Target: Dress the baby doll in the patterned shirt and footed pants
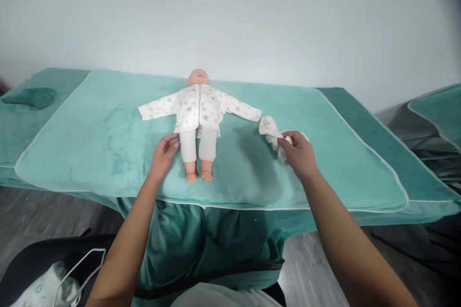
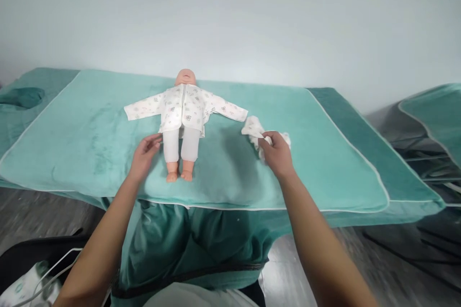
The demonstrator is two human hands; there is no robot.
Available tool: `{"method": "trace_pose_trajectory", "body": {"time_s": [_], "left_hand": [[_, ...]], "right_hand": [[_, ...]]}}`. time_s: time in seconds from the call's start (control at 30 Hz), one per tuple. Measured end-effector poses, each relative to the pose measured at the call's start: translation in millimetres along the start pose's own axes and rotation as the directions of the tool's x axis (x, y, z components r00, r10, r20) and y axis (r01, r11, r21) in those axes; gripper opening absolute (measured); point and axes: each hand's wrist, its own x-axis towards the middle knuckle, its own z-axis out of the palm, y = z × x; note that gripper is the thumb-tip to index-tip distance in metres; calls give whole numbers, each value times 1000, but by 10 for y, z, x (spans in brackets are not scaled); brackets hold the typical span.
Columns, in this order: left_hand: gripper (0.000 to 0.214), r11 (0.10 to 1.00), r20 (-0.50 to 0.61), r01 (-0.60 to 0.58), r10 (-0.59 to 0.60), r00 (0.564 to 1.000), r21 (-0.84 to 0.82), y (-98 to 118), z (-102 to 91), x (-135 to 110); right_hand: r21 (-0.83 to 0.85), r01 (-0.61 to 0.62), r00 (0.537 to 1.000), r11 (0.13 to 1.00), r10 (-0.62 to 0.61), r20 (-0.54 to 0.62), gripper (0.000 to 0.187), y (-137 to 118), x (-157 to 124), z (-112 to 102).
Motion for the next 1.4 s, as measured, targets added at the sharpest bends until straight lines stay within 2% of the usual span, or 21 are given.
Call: {"method": "trace_pose_trajectory", "body": {"time_s": [0.07, 0.1, 0.17, 0.27, 0.37, 0.43, 0.53, 0.67, 0.73, 0.8, 0.9, 1.2, 1.3, 1.4], "left_hand": [[49, 992, 142, -55, 38, 989, 118, 25, -12, -205], [56, 977, 205, -104, 66, 977, 184, 30, -10, -304], [74, 928, 310, -209, 109, 944, 309, 22, 11, -484], [95, 817, 403, -352, 163, 901, 457, -31, 76, -671], [93, 690, 413, -448, 232, 881, 569, -97, 162, -743], [86, 632, 392, -471, 274, 878, 615, -130, 221, -744], [78, 583, 366, -479, 309, 878, 656, -150, 296, -716], [70, 547, 377, -486, 307, 874, 681, -137, 346, -663], [67, 534, 393, -499, 308, 867, 682, -129, 351, -632], [66, 535, 399, -502, 305, 865, 679, -125, 350, -598], [66, 553, 397, -488, 286, 872, 675, -119, 346, -545], [68, 529, 368, -488, 322, 872, 694, -101, 336, -349], [68, 506, 381, -489, 308, 872, 710, -78, 337, -363], [69, 497, 400, -494, 290, 870, 714, -70, 308, -427]], "right_hand": [[244, -24, 997, 969, 6, 75, 31, -161, -102, 160], [300, -20, 995, 954, -11, 99, 30, -235, -151, 241], [277, 52, 986, 960, -93, 137, 27, -363, -239, 407], [144, 199, 947, 969, -229, 228, 26, -492, -359, 655], [105, 287, 911, 952, -305, 277, 28, -539, -472, 878], [60, 405, 872, 912, -405, 274, 30, -538, -531, 995], [-26, 563, 787, 826, -527, 321, 36, -519, -582, 1110], [-60, 633, 726, 772, -566, 390, 57, -483, -616, 1171], [-83, 641, 725, 763, -566, 394, 64, -459, -633, 1184], [-121, 627, 745, 769, -547, 381, 65, -436, -648, 1194], [-159, 612, 766, 775, -531, 363, 58, -414, -666, 1202], [-116, 632, 744, 766, -558, 367, 39, -404, -697, 1173], [-108, 622, 751, 775, -552, 362, 34, -419, -697, 1182], [-27, 580, 776, 814, -542, 323, 26, -432, -686, 1165]]}}
